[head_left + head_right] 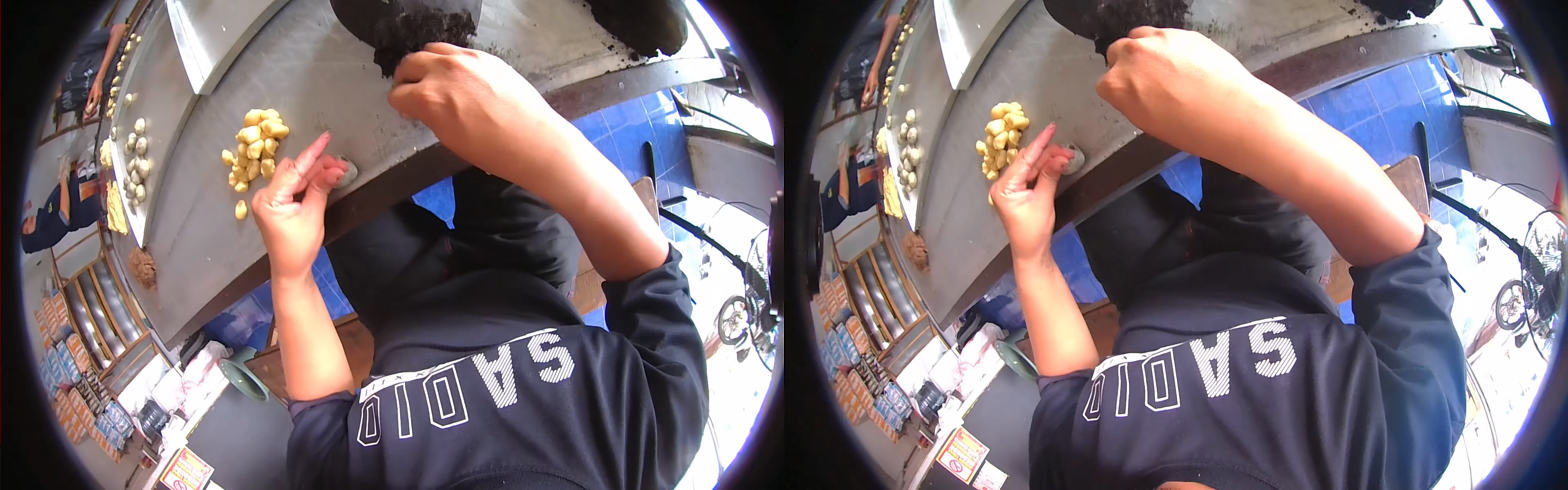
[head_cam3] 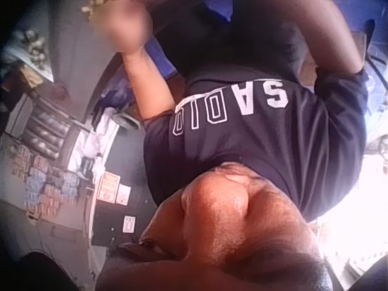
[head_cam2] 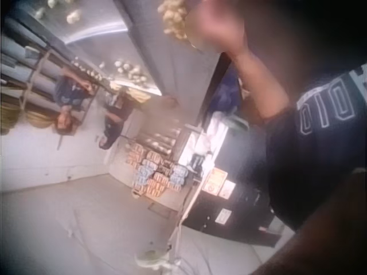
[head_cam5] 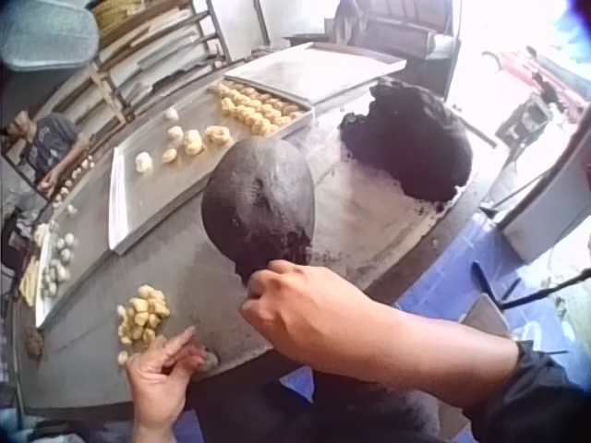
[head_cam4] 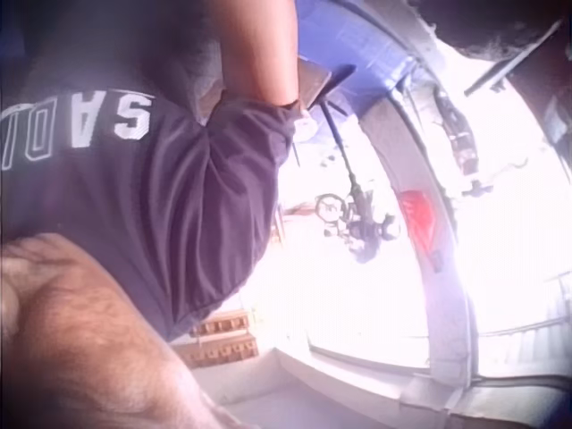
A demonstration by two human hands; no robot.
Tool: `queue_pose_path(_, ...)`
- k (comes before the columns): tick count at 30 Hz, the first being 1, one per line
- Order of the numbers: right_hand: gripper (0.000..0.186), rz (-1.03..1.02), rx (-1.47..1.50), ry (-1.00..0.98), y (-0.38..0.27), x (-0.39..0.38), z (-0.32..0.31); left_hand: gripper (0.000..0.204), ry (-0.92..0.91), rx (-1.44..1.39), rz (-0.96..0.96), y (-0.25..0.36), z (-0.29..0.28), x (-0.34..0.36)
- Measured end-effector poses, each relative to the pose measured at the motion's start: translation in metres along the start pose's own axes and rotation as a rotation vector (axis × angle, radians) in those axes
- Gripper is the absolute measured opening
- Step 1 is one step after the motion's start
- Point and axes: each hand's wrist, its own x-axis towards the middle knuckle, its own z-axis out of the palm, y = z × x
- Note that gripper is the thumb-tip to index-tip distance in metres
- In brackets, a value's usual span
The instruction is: The person prepares dough by kneading a large dark mass on a table, tearing off small portions, and stuffing them with light-colored filling.
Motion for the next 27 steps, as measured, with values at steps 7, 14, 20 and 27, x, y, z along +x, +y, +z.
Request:
queue_pose_path(7, 0.019, -0.079, 0.178, 0.281, 0.005, -0.019, 0.011, 0.052, 0.150, 0.510, 0.265, 0.015, 0.030, -0.001)
queue_pose_path(14, 0.018, 0.098, 0.231, 0.259, 0.003, -0.027, 0.001, 0.023, 0.143, 0.404, 0.348, 0.007, 0.008, -0.012)
queue_pose_path(20, 0.023, 0.004, 0.104, 0.187, 0.013, -0.024, 0.010, 0.012, 0.066, 0.493, 0.272, 0.014, 0.007, 0.001)
queue_pose_path(27, 0.021, 0.059, 0.148, 0.227, 0.010, -0.023, 0.012, 0.013, -0.013, 0.067, -0.171, 0.041, -0.001, 0.043)
